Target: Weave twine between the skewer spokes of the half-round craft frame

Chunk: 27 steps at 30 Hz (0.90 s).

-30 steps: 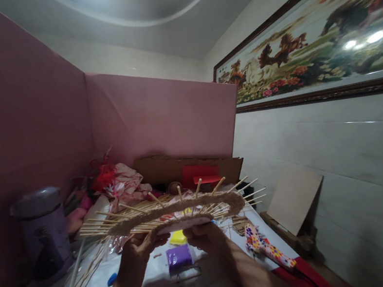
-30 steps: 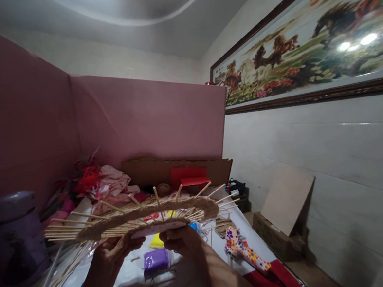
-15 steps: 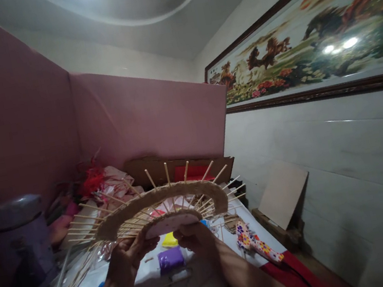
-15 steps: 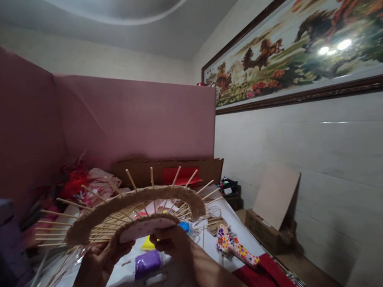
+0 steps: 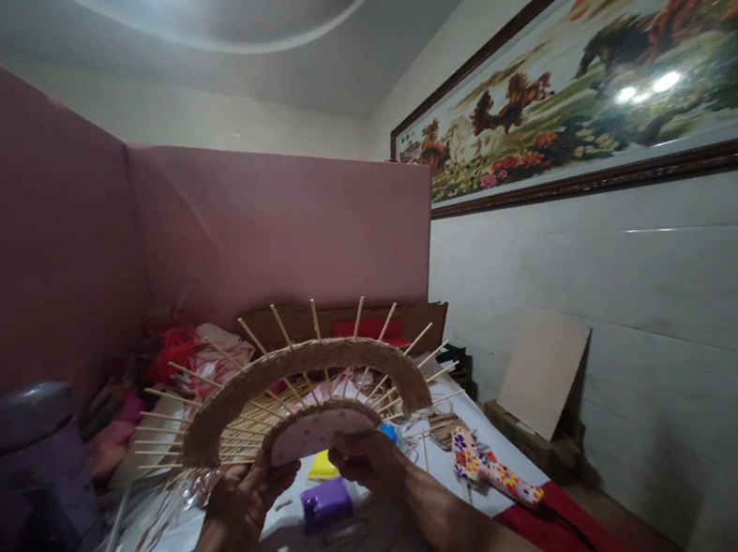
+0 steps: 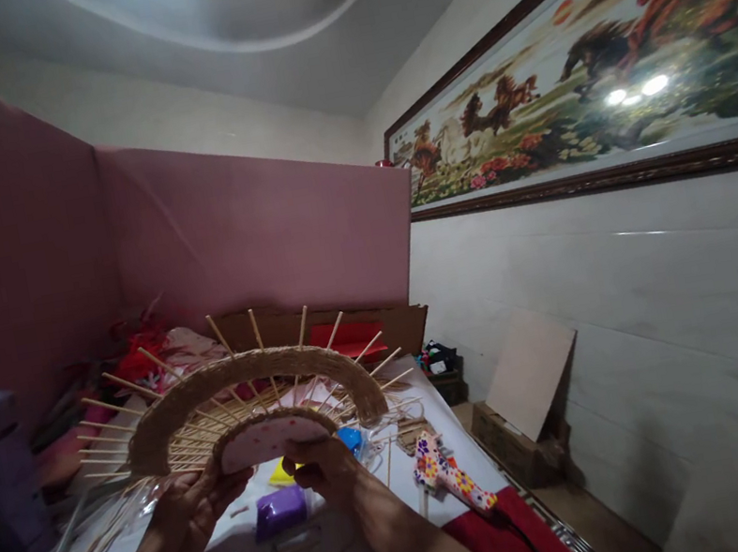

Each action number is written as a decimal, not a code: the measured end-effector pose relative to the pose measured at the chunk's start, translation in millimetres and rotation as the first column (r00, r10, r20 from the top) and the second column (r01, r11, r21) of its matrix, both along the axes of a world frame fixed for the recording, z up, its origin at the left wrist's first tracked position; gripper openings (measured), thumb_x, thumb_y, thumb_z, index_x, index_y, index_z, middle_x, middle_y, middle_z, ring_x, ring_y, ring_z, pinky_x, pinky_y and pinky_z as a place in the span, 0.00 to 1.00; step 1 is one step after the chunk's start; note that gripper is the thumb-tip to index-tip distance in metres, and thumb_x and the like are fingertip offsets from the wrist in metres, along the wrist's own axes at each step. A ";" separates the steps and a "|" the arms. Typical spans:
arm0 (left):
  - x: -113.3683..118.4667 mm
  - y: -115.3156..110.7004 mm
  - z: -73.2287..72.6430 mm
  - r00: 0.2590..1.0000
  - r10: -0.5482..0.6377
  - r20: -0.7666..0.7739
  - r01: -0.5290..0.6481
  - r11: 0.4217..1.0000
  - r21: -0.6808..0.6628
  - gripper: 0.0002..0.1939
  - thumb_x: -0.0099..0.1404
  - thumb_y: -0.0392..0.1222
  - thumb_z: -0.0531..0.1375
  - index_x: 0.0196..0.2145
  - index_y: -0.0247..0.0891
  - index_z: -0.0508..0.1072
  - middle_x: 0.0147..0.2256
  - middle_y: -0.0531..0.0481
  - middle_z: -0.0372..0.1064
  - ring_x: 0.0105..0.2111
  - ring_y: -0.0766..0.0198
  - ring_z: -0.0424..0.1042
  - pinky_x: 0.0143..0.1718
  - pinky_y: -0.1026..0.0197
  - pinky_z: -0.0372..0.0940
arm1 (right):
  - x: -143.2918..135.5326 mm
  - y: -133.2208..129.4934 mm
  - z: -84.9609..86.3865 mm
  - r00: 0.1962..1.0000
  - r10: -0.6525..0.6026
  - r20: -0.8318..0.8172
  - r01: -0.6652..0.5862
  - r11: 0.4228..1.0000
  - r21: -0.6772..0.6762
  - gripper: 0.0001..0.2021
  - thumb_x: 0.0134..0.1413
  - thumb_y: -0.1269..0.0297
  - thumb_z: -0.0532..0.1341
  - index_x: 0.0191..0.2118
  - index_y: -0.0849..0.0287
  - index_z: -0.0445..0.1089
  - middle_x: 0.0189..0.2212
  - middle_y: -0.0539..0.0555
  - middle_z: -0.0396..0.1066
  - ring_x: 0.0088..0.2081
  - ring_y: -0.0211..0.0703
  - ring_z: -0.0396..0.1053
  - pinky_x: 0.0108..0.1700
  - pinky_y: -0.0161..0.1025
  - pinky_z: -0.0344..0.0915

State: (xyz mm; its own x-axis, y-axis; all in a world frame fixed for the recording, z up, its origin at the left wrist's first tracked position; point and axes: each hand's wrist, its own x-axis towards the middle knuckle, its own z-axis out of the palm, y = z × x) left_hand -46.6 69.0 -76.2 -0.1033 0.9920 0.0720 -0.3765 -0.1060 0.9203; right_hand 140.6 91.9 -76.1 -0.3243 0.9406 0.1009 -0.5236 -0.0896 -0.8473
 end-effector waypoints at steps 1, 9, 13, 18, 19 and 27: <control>-1.2 1.0 -2.7 0.999 -0.022 0.035 0.022 1.000 -0.001 0.11 0.44 0.45 0.68 0.25 0.39 0.74 0.25 0.44 0.76 0.33 0.48 0.76 0.35 0.53 0.71 | 0.0 0.0 -0.3 1.000 -0.002 0.020 0.002 1.000 0.002 0.10 0.33 0.65 0.70 0.24 0.64 0.70 0.16 0.49 0.65 0.18 0.30 0.59 0.18 0.29 0.45; -1.5 -7.8 -0.5 0.980 -0.074 0.187 0.078 0.997 -0.014 0.11 0.46 0.41 0.68 0.29 0.38 0.74 0.33 0.49 0.77 0.35 0.53 0.75 0.38 0.59 0.71 | -1.4 0.1 -0.9 0.998 -0.043 0.042 0.041 0.998 0.040 0.09 0.35 0.66 0.70 0.22 0.63 0.69 0.19 0.49 0.66 0.20 0.31 0.60 0.18 0.29 0.43; 4.0 -17.7 9.9 0.962 -0.056 0.268 0.061 0.998 -0.009 0.12 0.45 0.36 0.68 0.30 0.34 0.74 0.33 0.45 0.77 0.35 0.55 0.75 0.36 0.61 0.72 | -0.6 -7.1 7.6 0.996 -0.011 0.086 0.002 0.996 0.094 0.10 0.36 0.64 0.69 0.22 0.63 0.69 0.19 0.49 0.65 0.20 0.31 0.58 0.19 0.31 0.41; 4.0 -17.6 9.9 0.967 -0.030 0.251 0.039 0.999 -0.034 0.07 0.49 0.28 0.64 0.28 0.33 0.73 0.30 0.44 0.76 0.31 0.58 0.76 0.33 0.62 0.73 | 1.0 -15.1 16.0 0.995 -0.005 0.104 -0.010 0.990 0.143 0.11 0.38 0.64 0.68 0.30 0.62 0.70 0.19 0.48 0.64 0.20 0.31 0.57 0.20 0.31 0.42; 4.0 -17.2 9.6 0.972 -0.012 0.236 0.023 0.999 -0.043 0.07 0.50 0.26 0.63 0.29 0.32 0.73 0.30 0.44 0.76 0.30 0.58 0.76 0.32 0.62 0.73 | 1.2 -15.4 15.9 0.995 -0.002 0.104 -0.014 0.988 0.154 0.12 0.38 0.63 0.68 0.32 0.61 0.71 0.19 0.48 0.65 0.20 0.31 0.57 0.20 0.31 0.42; 5.9 -17.5 10.3 0.978 0.022 0.207 -0.009 0.998 -0.060 0.07 0.57 0.24 0.55 0.33 0.30 0.70 0.32 0.43 0.75 0.31 0.59 0.76 0.35 0.60 0.72 | 1.7 -10.4 4.6 0.993 -0.037 0.109 0.009 0.970 0.244 0.19 0.44 0.59 0.65 0.43 0.60 0.70 0.22 0.49 0.66 0.21 0.32 0.59 0.21 0.31 0.46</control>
